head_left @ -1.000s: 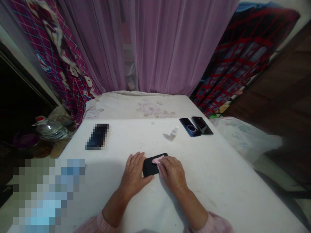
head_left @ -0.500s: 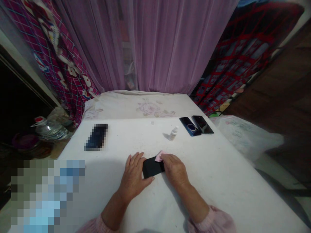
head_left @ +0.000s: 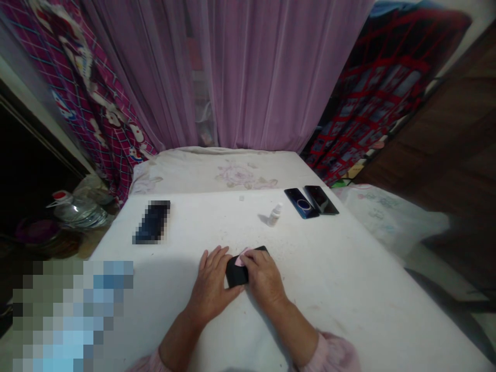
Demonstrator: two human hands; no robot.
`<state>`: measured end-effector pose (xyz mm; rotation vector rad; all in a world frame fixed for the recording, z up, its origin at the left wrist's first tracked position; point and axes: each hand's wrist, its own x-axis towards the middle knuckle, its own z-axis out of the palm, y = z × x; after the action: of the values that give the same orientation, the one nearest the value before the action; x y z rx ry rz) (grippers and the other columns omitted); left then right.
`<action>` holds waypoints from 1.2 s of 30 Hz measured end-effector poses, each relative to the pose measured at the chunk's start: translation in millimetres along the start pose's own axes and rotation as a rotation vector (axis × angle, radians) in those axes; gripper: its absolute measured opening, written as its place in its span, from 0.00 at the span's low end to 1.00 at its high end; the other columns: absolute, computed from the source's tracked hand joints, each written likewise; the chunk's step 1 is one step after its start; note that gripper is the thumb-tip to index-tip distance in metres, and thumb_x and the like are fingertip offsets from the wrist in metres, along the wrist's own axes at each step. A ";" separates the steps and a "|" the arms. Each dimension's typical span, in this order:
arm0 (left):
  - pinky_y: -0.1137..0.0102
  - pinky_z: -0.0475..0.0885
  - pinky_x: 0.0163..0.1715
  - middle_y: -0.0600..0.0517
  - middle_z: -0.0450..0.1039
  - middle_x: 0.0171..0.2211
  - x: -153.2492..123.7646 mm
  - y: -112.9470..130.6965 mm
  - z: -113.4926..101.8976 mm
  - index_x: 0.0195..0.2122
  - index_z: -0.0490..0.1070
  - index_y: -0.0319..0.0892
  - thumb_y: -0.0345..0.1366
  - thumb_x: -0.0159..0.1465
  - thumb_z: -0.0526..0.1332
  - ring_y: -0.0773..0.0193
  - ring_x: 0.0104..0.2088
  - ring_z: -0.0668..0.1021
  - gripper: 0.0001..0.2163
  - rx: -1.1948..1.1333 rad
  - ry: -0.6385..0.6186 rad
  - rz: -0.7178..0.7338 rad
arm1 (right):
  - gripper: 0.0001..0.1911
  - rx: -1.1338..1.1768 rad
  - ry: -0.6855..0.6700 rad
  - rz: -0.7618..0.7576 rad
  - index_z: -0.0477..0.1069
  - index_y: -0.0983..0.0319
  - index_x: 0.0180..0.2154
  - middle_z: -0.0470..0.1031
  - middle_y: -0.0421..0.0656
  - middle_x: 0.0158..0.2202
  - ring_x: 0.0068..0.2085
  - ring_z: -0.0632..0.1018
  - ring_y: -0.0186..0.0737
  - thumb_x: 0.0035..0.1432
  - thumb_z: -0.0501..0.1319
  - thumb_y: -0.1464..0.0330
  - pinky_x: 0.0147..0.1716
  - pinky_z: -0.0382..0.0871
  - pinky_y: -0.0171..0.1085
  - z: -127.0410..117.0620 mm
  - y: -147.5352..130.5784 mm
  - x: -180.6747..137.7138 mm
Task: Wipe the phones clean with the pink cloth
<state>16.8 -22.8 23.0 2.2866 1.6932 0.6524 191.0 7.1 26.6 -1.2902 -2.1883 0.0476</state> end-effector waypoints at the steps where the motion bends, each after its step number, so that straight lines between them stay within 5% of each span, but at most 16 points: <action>1: 0.43 0.51 0.64 0.42 0.66 0.62 -0.2 -0.4 0.4 0.54 0.65 0.44 0.40 0.55 0.67 0.45 0.64 0.64 0.25 -0.004 0.001 0.000 | 0.13 -0.008 0.008 0.030 0.79 0.59 0.40 0.78 0.45 0.40 0.40 0.74 0.42 0.57 0.61 0.79 0.41 0.69 0.39 -2.5 6.8 0.0; 6: 0.43 0.50 0.65 0.42 0.65 0.62 -0.1 -0.9 1.7 0.54 0.64 0.44 0.41 0.56 0.67 0.45 0.64 0.63 0.26 -0.008 0.003 0.007 | 0.17 -0.087 0.029 0.170 0.80 0.60 0.40 0.78 0.46 0.40 0.40 0.73 0.43 0.55 0.58 0.82 0.41 0.69 0.38 -13.6 31.7 -1.0; 15: 0.42 0.51 0.64 0.41 0.66 0.61 1.3 -0.4 -0.9 0.54 0.65 0.43 0.41 0.55 0.68 0.45 0.64 0.64 0.26 -0.007 -0.007 0.014 | 0.10 0.013 -0.038 0.108 0.79 0.58 0.37 0.77 0.45 0.37 0.39 0.73 0.42 0.59 0.60 0.76 0.39 0.68 0.37 -3.3 -6.1 6.7; 25: 0.43 0.50 0.65 0.41 0.65 0.62 0.6 -1.8 1.4 0.55 0.65 0.44 0.44 0.56 0.67 0.45 0.64 0.63 0.27 -0.014 -0.011 0.007 | 0.15 0.048 0.039 0.185 0.80 0.59 0.38 0.76 0.44 0.35 0.38 0.73 0.41 0.57 0.57 0.79 0.39 0.67 0.37 -10.2 18.2 5.1; 36: 0.43 0.51 0.65 0.42 0.65 0.62 1.0 0.7 -2.5 0.55 0.65 0.44 0.41 0.55 0.68 0.46 0.64 0.64 0.27 0.001 -0.024 0.005 | 0.13 0.080 -0.017 0.091 0.80 0.58 0.37 0.77 0.43 0.36 0.38 0.74 0.40 0.60 0.58 0.77 0.39 0.69 0.35 -4.2 -7.8 8.3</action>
<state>16.5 -22.3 25.8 2.2913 1.6784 0.6230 184.1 8.6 36.4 -1.3478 -2.1193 0.1805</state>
